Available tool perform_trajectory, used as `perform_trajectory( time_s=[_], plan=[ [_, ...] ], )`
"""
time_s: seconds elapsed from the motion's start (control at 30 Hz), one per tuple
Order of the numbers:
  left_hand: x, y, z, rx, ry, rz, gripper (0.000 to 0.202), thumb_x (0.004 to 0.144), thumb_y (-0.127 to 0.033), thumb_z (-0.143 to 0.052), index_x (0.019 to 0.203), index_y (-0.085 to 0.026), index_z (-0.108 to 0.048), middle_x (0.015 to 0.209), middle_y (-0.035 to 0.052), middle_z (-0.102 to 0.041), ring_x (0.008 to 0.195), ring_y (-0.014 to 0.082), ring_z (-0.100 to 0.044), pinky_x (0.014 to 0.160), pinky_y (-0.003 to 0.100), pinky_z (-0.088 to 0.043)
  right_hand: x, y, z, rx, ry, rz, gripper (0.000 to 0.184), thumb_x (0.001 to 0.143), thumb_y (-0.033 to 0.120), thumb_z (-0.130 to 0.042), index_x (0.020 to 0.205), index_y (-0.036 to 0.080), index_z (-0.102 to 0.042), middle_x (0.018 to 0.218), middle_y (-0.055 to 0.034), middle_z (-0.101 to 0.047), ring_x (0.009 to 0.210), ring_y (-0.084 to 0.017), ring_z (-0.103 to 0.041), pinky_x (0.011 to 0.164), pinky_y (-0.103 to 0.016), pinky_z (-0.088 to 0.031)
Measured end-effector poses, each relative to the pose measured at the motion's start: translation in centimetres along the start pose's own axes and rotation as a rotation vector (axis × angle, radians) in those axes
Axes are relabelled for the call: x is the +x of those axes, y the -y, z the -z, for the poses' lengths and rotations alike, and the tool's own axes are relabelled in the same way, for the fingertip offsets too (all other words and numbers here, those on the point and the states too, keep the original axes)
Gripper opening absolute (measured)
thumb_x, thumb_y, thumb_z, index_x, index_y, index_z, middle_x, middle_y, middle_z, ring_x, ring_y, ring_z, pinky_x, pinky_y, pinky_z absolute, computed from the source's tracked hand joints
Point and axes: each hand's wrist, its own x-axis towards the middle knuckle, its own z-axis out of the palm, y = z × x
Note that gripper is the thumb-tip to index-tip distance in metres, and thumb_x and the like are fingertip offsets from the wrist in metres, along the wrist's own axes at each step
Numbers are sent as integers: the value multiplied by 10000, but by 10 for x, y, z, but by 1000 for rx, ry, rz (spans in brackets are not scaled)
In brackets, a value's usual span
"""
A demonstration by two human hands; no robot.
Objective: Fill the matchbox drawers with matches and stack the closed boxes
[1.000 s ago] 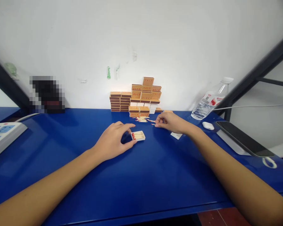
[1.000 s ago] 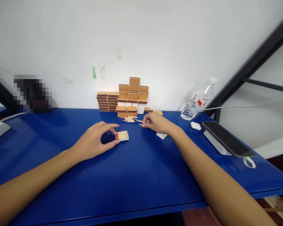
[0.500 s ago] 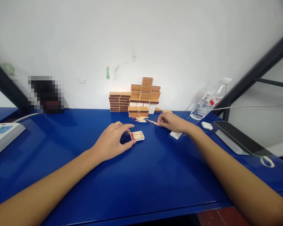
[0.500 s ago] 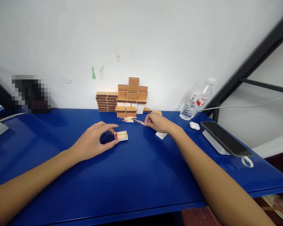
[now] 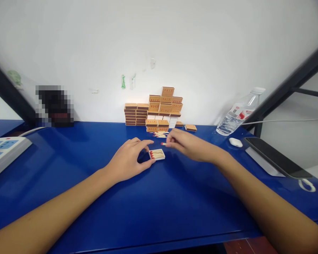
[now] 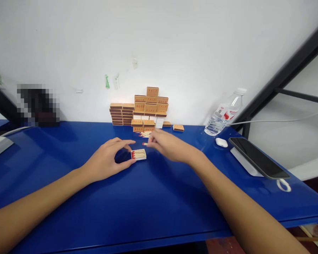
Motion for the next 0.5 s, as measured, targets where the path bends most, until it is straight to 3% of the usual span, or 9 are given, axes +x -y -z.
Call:
perform_trajectory(
  time_s=[0.17,0.5],
  plan=[
    [-1,-1,0,-14,-16,-35,436,933,-357,-719,1335,-246,-591,1055,24,-757,1005,246,-670,934,441,-534,0,28,-22,-26,53,72,167,1070,312,-482,955,208,-543,1068,-79,-596,873,-196,-552,780,-333,-431],
    [-1,-1,0,-35,-46,-43,451,932,-356,-728,1348,-254,-586,1085,24,-764,1039,247,-681,954,438,-537,0,22,-24,78,53,122,157,1059,303,-529,946,207,-580,1019,-55,-613,881,-186,-566,815,-334,-437]
  ],
)
